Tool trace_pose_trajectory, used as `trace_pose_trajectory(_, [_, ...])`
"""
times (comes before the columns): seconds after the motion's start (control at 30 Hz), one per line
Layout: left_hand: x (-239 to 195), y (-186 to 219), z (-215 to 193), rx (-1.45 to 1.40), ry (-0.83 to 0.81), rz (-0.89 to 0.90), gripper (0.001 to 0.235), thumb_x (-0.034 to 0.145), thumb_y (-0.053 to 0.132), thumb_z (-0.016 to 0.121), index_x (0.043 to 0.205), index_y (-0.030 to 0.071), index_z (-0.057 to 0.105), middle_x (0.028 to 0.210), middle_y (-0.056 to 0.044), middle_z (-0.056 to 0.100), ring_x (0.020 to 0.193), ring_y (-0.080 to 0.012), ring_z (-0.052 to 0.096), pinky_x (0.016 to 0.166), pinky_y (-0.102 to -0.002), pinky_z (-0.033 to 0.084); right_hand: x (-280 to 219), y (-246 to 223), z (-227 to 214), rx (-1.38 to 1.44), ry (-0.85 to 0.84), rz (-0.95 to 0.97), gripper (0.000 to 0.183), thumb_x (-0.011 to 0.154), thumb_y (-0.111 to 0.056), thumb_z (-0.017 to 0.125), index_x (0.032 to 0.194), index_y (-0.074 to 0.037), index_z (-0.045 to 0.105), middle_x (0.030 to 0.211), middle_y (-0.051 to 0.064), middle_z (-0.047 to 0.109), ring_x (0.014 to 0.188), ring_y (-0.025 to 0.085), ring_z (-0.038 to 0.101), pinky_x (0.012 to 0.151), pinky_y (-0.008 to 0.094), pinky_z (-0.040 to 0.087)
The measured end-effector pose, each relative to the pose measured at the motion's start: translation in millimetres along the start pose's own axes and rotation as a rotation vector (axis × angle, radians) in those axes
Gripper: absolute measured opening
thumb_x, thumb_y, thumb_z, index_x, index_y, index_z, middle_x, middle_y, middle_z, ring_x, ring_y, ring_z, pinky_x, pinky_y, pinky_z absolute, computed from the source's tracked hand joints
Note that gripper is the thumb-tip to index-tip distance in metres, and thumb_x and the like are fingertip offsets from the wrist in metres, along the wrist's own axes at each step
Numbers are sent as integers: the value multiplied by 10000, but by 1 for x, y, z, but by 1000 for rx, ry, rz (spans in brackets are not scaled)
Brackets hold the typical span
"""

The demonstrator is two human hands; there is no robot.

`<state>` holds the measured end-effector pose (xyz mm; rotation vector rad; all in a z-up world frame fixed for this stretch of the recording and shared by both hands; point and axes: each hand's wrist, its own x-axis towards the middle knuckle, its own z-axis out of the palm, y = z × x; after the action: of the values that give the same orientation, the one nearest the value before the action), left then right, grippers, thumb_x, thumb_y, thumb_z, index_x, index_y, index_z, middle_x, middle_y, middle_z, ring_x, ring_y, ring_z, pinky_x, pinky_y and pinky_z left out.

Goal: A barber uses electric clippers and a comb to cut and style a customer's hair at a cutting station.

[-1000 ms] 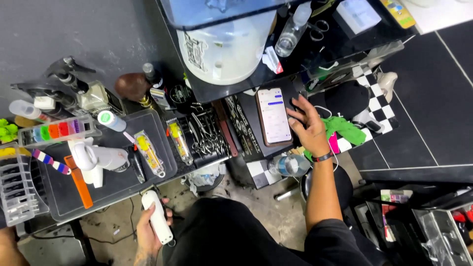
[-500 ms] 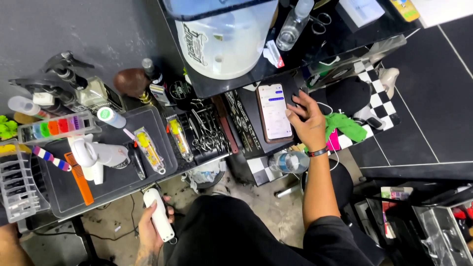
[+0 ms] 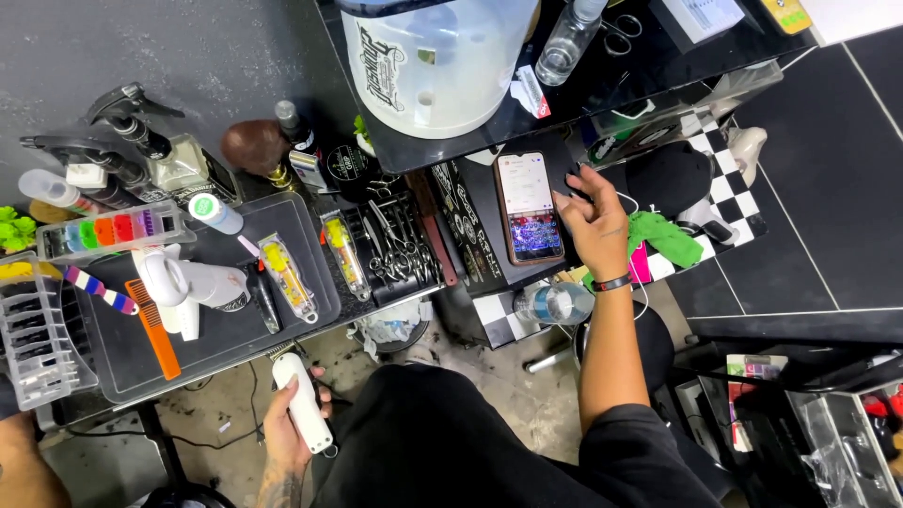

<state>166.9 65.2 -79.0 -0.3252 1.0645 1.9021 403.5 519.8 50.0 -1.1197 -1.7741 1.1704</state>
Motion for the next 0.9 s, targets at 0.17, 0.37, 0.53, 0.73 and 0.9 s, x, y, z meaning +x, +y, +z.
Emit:
trace_pose_trajectory(0.17, [2,0,-4,-9,-22,4,456,952,241,612,1358,104,456,1063,-174,650,668,-253,606,456,-310,504,7,8,-4,14,-18,35,608,879,-190,755,1427,-108,505,1331,184,630,975,123,698,903,298,559])
trace_pose_trajectory(0.37, [1,1,0,23,-16,-12,497,943,256,619,1382,105,441,1061,-162,641,666,-246,604,457,-310,508,16,-1,-7,-87,-36,23,629,874,-230,763,1431,-95,503,1278,146,648,838,105,670,842,292,571])
trace_pose_trajectory(0.53, [0,0,-2,32,-26,-13,491,948,256,607,1381,89,448,1068,-167,640,673,-248,595,463,-314,502,26,1,-4,-141,-25,-14,602,886,-251,774,1417,-106,528,1188,87,662,741,72,594,770,264,552])
trace_pose_trajectory(0.73, [1,1,-3,43,-19,-6,491,949,263,609,1376,70,462,1070,-170,643,671,-251,595,461,-319,497,45,-7,5,-336,-25,21,726,832,-411,797,1436,-110,528,1060,11,665,771,129,557,727,305,506])
trace_pose_trajectory(0.9, [-2,1,-4,26,-2,6,474,946,265,617,1356,79,466,1076,-170,647,669,-249,596,460,-316,500,51,-3,13,-496,13,-5,782,789,-495,809,1421,-113,553,1003,-27,664,766,154,592,700,364,503])
